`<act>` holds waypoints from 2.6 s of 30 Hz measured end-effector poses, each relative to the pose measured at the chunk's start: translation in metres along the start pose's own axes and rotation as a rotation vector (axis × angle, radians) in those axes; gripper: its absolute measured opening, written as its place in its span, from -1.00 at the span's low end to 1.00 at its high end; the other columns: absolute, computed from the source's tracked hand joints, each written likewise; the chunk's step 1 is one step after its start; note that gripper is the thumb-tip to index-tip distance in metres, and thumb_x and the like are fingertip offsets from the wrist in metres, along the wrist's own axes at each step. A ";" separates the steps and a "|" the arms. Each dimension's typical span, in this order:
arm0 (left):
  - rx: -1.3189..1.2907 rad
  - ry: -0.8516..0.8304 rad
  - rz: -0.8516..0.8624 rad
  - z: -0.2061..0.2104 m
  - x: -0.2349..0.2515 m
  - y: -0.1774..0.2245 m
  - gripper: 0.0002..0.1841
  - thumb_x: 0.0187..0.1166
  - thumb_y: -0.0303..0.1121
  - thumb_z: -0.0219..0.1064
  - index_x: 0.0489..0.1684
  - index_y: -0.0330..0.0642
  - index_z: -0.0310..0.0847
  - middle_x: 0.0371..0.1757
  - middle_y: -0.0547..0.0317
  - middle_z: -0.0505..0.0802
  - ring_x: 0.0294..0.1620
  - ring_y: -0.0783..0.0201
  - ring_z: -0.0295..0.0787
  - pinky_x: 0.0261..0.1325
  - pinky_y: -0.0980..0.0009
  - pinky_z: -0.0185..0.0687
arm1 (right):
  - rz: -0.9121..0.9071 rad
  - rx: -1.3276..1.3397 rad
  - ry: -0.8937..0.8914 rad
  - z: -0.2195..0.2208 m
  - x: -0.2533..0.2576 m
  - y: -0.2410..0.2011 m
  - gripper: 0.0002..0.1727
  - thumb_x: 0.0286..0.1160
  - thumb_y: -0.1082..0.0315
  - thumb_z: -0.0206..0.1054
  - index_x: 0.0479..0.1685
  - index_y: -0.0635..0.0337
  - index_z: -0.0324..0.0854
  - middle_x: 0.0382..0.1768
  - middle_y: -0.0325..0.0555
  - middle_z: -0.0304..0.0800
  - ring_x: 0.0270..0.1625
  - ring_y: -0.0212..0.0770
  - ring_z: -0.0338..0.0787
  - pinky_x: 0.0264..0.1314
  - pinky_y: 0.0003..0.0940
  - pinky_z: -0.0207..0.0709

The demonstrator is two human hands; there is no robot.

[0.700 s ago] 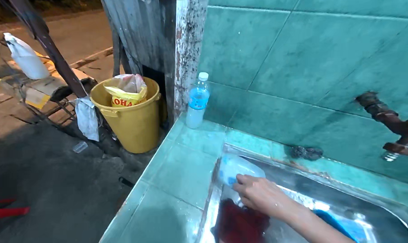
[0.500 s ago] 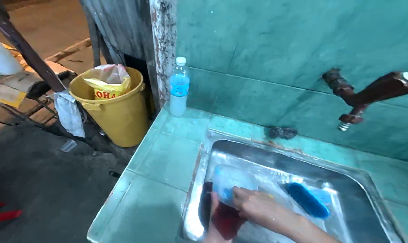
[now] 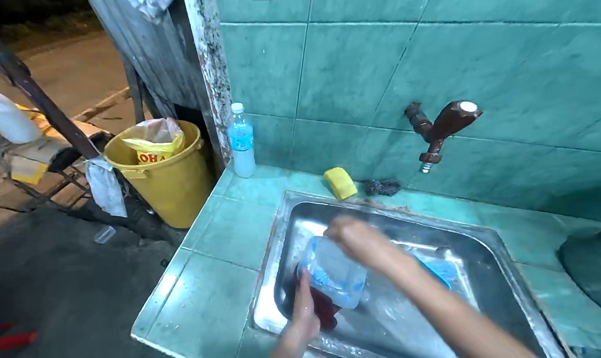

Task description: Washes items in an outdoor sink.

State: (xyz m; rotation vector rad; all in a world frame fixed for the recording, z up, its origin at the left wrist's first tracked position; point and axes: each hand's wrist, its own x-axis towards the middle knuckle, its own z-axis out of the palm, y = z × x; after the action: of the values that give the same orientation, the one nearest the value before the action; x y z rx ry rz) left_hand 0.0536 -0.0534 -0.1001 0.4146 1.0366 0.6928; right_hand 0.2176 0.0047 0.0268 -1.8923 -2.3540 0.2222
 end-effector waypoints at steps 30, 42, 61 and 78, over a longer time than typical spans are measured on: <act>0.185 -0.014 0.217 0.004 -0.001 -0.012 -0.23 0.83 0.22 -0.32 0.84 -0.18 0.01 0.62 -0.25 0.51 0.57 -0.03 0.53 0.54 -0.05 0.50 | 0.184 0.203 0.266 0.083 -0.048 -0.016 -0.40 0.27 0.71 0.35 0.43 0.26 0.64 0.41 0.18 0.62 0.47 0.22 0.60 0.42 0.16 0.58; 0.207 -0.041 0.298 0.002 0.000 -0.011 -0.28 0.88 0.12 -0.37 0.71 -0.30 0.21 0.45 -0.23 0.65 0.45 0.06 0.63 0.51 0.07 0.55 | -0.276 0.211 0.094 0.124 -0.093 -0.020 -0.35 0.37 0.78 0.11 0.48 0.15 0.64 0.65 -0.09 0.54 0.76 -0.09 0.40 0.83 -0.03 0.21; 0.213 0.071 0.239 0.005 0.008 -0.011 -0.24 0.78 0.28 -0.25 0.82 -0.02 0.12 0.59 -0.16 0.58 0.55 -0.03 0.55 0.53 -0.11 0.48 | -0.275 -0.096 -0.022 0.110 -0.139 0.021 -0.60 0.57 0.64 0.17 0.29 0.12 0.66 0.28 0.09 0.76 0.41 0.19 0.70 0.32 0.10 0.67; -0.254 0.010 0.067 -0.003 0.011 0.000 -0.29 0.81 0.24 -0.25 0.63 -0.12 0.34 0.42 -0.11 0.70 0.43 -0.02 0.65 0.47 -0.08 0.56 | 0.476 0.265 -0.383 0.117 -0.150 0.062 -0.55 0.60 0.17 0.42 0.27 0.36 0.65 0.25 0.38 0.71 0.38 0.35 0.68 0.49 0.29 0.47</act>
State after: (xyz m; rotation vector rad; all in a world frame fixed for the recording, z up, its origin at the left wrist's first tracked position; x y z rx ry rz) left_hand 0.0546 -0.0456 -0.1083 0.2263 0.9332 0.8754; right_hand 0.2889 -0.1341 -0.0992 -2.3990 -1.8834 0.9626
